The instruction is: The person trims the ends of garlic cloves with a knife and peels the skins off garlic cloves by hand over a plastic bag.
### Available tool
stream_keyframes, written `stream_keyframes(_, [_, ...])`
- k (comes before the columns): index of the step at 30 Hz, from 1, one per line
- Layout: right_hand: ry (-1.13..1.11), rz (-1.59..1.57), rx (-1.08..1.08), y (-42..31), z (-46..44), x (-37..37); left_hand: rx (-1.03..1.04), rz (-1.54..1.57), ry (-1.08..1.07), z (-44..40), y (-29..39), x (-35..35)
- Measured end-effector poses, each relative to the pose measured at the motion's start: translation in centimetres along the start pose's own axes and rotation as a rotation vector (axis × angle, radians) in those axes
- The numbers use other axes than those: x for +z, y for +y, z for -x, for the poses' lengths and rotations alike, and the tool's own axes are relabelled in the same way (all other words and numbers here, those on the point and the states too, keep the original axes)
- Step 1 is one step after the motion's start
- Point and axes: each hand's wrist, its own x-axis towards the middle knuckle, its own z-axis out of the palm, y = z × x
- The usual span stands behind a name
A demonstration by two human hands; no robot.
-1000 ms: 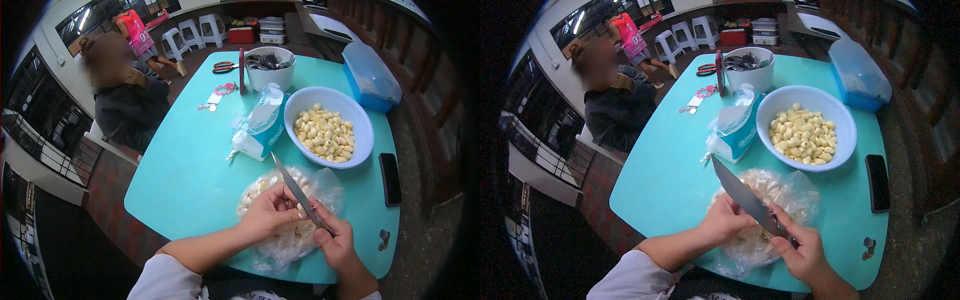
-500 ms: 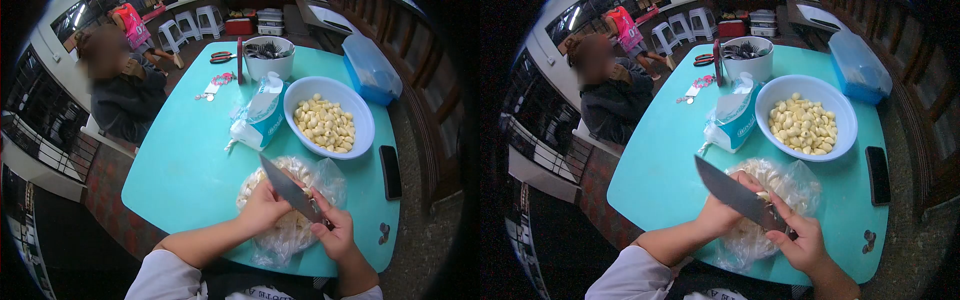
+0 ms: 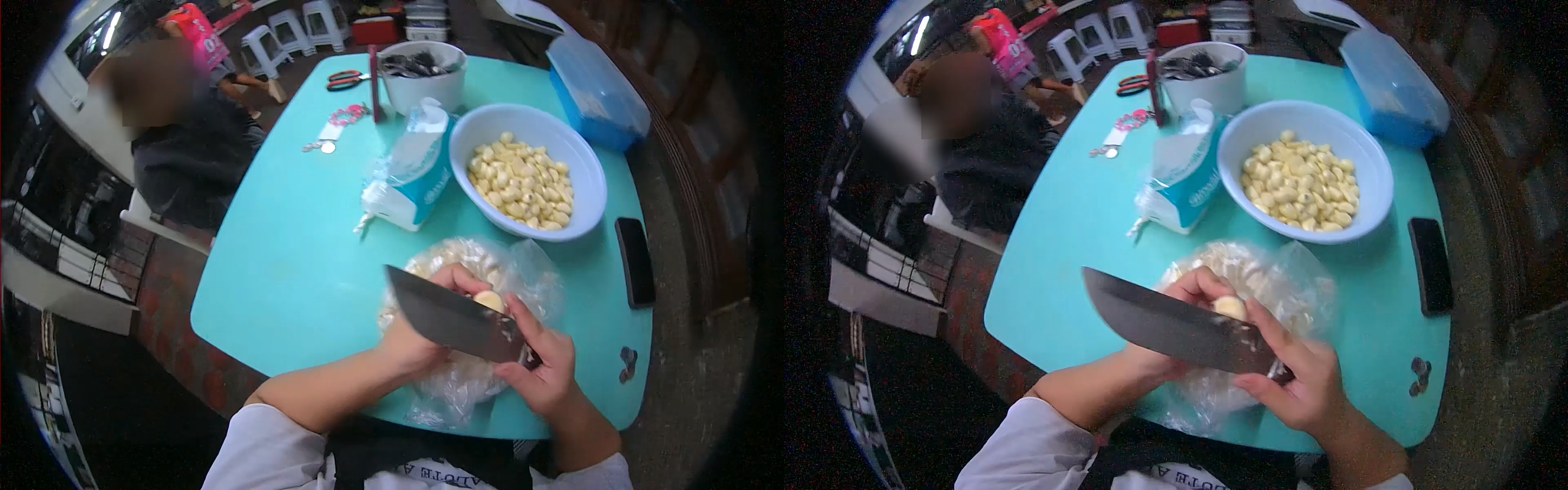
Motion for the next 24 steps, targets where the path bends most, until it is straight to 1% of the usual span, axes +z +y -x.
stream_keyframes(2, [0.031,0.116,-0.014,-0.2,-0.2,0.1,-0.067,0.162,-0.040,-0.2,0.0,0.0])
stream_keyframes(3, [0.037,0.161,0.012,-0.1,0.0,0.1,-0.061,0.216,-0.076,-0.3,-0.1,0.0])
stream_keyframes(4, [0.075,0.147,0.019,0.0,0.0,0.4,-0.086,0.222,-0.058,-0.3,-0.1,0.1])
stream_keyframes(5, [0.113,0.131,0.021,0.1,0.0,0.8,-0.109,0.224,-0.038,-0.3,-0.1,0.2])
stream_keyframes(7, [0.104,0.127,0.047,-0.1,0.1,0.5,-0.166,0.230,0.009,-0.4,0.3,0.4])
stream_keyframes(9, [0.008,0.154,0.093,-0.7,0.1,-0.2,-0.179,0.231,0.026,-0.4,0.4,0.6])
stream_keyframes(12, [-0.005,0.218,0.015,-0.6,-0.3,-0.4,-0.196,0.222,0.036,-0.4,0.5,0.7])
stream_keyframes(15, [0.027,0.182,-0.046,0.6,-0.2,0.0,-0.201,0.154,0.074,-0.5,0.5,1.3])
stream_keyframes(16, [0.015,0.167,-0.020,0.4,-0.1,-0.1,-0.194,0.124,0.095,-0.4,0.5,1.5])
stream_keyframes(18, [-0.014,0.136,0.028,0.0,-0.1,-0.3,-0.225,0.158,0.069,-0.4,0.7,1.4])
stream_keyframes(19, [0.001,0.115,0.015,0.1,-0.2,-0.2,-0.238,0.176,0.056,-0.4,0.8,1.2])
stream_keyframes(22, [0.015,0.060,0.008,0.1,-0.2,-0.1,-0.213,0.163,0.002,-0.3,0.6,0.4])
stream_keyframes(24, [-0.008,0.042,0.039,-0.2,-0.2,-0.3,-0.176,0.129,0.012,-0.3,0.8,0.7])
